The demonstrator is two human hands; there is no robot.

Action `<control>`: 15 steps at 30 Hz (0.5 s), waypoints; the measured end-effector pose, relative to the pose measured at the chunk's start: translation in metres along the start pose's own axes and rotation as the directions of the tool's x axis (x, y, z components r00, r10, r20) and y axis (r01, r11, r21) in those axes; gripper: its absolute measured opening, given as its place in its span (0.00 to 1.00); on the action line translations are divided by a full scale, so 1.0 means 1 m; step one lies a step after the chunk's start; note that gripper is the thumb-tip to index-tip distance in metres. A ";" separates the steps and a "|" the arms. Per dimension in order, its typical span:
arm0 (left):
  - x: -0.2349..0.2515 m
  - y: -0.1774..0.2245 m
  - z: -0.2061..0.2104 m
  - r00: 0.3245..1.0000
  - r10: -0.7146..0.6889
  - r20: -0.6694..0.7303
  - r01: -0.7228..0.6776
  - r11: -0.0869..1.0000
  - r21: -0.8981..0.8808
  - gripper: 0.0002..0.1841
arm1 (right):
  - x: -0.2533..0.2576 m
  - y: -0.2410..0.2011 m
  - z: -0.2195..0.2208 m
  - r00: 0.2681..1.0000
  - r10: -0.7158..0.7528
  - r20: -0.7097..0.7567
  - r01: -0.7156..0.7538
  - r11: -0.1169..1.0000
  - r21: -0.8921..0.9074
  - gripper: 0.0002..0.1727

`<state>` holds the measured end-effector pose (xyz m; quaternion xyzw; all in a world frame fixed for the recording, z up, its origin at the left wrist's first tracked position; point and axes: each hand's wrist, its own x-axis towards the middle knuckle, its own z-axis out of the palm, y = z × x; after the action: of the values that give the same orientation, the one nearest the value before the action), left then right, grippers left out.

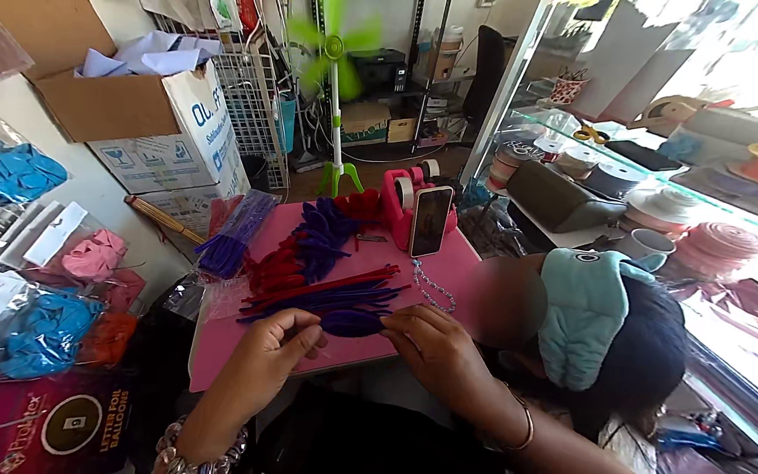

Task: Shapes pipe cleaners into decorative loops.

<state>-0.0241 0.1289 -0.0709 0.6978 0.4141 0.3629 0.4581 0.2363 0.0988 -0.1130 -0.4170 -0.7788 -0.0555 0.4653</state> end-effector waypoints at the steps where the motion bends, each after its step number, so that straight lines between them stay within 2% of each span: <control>1: -0.001 -0.002 0.003 0.998 -0.024 -0.054 0.020 0.997 -0.076 0.07 | -0.001 0.001 0.002 0.999 0.031 -0.009 -0.030 0.999 0.022 0.09; 6: -0.003 -0.011 0.026 0.984 -0.110 -0.143 0.060 0.947 -0.315 0.09 | -0.007 0.000 0.009 0.998 0.065 -0.010 -0.065 0.997 0.044 0.09; 15: 0.005 -0.018 0.055 0.945 -0.189 -0.266 0.024 0.854 -0.519 0.07 | -0.014 -0.004 0.020 0.999 0.028 -0.016 -0.029 1.000 -0.006 0.09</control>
<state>0.0219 0.1188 -0.1041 0.4623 0.4080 0.5372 0.5755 0.2229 0.0979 -0.1340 -0.4290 -0.7689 -0.0543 0.4709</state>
